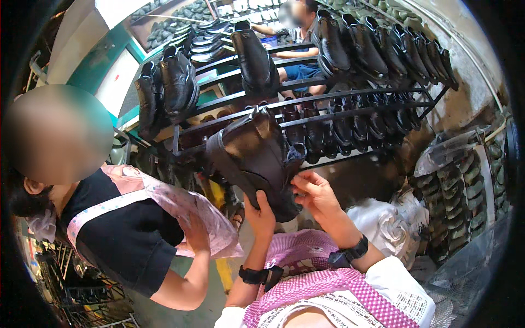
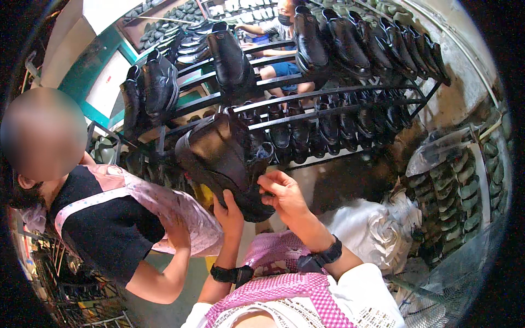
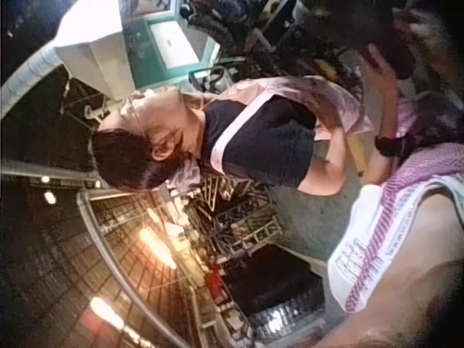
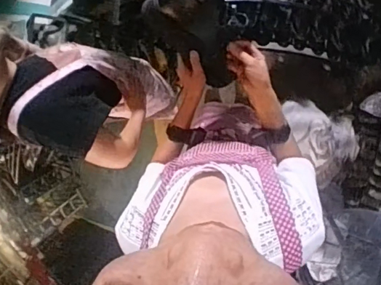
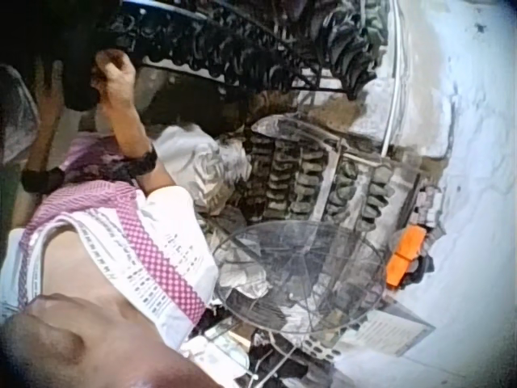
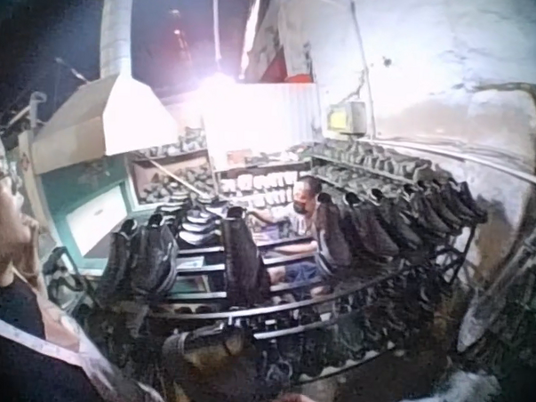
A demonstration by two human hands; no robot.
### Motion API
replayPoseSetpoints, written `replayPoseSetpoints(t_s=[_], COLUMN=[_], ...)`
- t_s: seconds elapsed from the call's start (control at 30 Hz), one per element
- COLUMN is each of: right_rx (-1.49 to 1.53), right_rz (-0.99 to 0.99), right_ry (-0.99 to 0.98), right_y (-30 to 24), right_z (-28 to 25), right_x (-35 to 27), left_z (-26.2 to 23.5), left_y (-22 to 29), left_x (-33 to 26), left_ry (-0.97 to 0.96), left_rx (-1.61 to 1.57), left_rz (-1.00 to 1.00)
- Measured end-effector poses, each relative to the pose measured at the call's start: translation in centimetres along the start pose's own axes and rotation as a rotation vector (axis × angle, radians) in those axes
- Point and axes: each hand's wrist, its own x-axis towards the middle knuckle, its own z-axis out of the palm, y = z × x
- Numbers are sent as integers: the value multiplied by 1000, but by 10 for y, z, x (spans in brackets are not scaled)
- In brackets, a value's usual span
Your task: Applying a liquid finish or glue to the edges of black dress shoes with a brush and placing them onto a storage rack.
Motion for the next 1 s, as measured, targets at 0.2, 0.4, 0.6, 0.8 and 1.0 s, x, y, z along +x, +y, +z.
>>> replayPoseSetpoints(t_s=[0.2, 0.4, 0.6, 0.8, 1.0], right_rx=[242, -989, -805, -554, -203], right_rz=[161, -1236, -1182, -233, 194], right_ry=[-225, -37, -400, -148, -341], right_y=[-1, 50, 23, 12, 34], right_z=[-3, -11, -3, -52, -50], right_x=[2, 16, -27, 7, -1], left_z=[-5, 4, -14, -40, -26], left_y=[-10, -13, -35, -57, -24], left_x=[2, 1, 15, 17, 12], left_ry=[-1, -3, -143, -123, -146], left_rx=[44, 24, -831, -804, -731], left_rz=[-2, -216, -634, -592, -686])
